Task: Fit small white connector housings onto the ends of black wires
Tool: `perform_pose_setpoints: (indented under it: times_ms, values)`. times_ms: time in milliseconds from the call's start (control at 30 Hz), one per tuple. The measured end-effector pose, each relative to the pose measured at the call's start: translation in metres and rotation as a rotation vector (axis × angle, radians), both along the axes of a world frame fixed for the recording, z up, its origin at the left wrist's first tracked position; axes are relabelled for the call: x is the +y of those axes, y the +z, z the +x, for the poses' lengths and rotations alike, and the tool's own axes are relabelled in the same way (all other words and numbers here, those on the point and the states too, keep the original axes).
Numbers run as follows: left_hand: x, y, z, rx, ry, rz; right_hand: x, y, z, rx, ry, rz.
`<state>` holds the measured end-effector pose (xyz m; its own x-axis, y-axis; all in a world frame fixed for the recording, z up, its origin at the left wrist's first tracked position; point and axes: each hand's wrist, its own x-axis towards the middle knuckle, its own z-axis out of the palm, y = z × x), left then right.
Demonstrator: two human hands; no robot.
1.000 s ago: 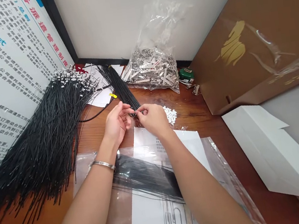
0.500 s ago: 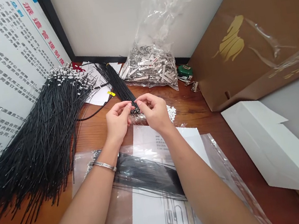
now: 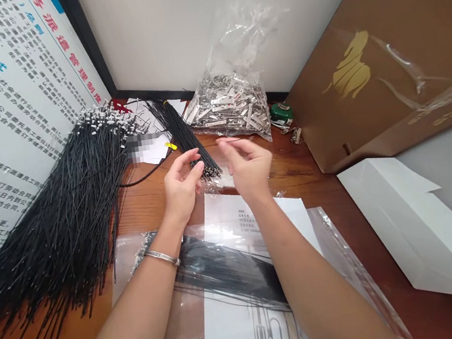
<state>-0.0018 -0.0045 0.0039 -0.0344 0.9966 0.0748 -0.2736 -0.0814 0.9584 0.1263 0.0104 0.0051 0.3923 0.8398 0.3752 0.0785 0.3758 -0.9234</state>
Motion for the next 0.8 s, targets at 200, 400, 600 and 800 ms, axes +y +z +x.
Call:
perform_pose_setpoints:
  times_ms: [200, 400, 600, 800]
  values:
    - [-0.001, -0.002, 0.003, 0.109, -0.219, -0.107, 0.010, -0.003, 0.034, 0.622, -0.018, -0.033]
    - [-0.004, 0.000, 0.005, 0.182, -0.270, -0.123, 0.007, 0.000, 0.062, 1.074, 0.075, 0.071]
    - [-0.004, -0.002, 0.007, 0.241, -0.284, -0.131, -0.009, 0.022, 0.064, 1.311, 0.196, 0.180]
    - [-0.003, -0.008, 0.006, 0.161, -0.301, -0.029, -0.013, 0.024, 0.052, 1.358, 0.352, 0.124]
